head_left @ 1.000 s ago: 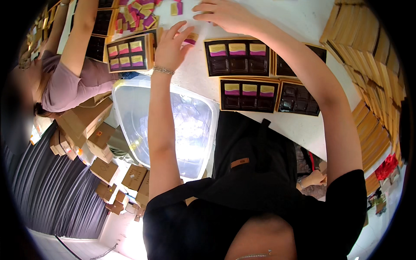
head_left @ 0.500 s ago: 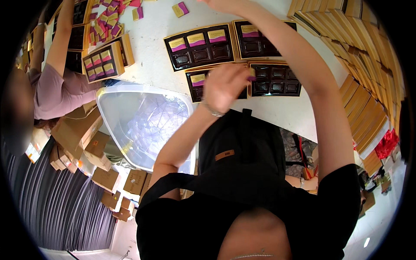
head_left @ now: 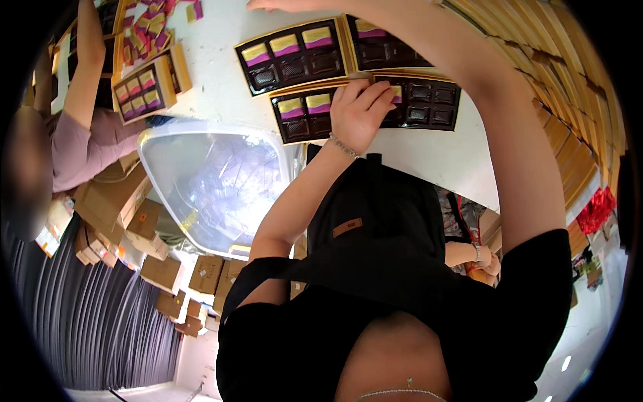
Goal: The person places small pink and gold rectangular items into the compartments of black and gold makeup palettes. They arrange the items by hand, stacking the completed palettes on the table. The person also handles a clear plastic bin and stacks of empty palettes during the process.
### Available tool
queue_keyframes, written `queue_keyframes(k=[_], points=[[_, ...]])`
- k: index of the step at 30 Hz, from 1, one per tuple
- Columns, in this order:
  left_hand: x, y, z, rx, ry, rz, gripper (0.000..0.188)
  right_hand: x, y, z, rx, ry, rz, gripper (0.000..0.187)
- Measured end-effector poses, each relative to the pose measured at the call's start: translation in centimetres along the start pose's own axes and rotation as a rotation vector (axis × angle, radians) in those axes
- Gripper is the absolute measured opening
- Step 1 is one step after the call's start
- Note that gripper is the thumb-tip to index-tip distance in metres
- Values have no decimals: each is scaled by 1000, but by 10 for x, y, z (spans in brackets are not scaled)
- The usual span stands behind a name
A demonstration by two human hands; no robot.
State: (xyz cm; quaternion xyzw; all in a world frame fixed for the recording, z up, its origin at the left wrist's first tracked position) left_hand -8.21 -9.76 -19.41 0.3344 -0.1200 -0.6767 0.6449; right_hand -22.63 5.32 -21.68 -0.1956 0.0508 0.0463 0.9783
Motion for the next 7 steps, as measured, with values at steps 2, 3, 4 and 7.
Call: queue_keyframes(k=[2, 3, 4, 7], points=[[-4, -1, -2, -16, 8, -2, 34, 31, -14, 28, -25, 267, -68, 16], [-1, -3, -1, -40, 13, 20, 35, 67, -32, 60, -152, 451, -104, 16], [-1, -3, -5, -59, -36, 18, 34, 102, -38, 72, -196, 470, -285, 17], [-2, 8, -12, -121, -70, -54, 34, 230, -44, 51, -29, 547, -736, 33]])
Point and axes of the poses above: each hand's wrist, its own x-axis away from the middle knuckle, its own z-axis out of the back of the hand, y = z × x, the point moved 7 cm from there along -x, towards the middle knuckle, and after that the axes turned 6 degrees about -y, right-handed, at the moved point
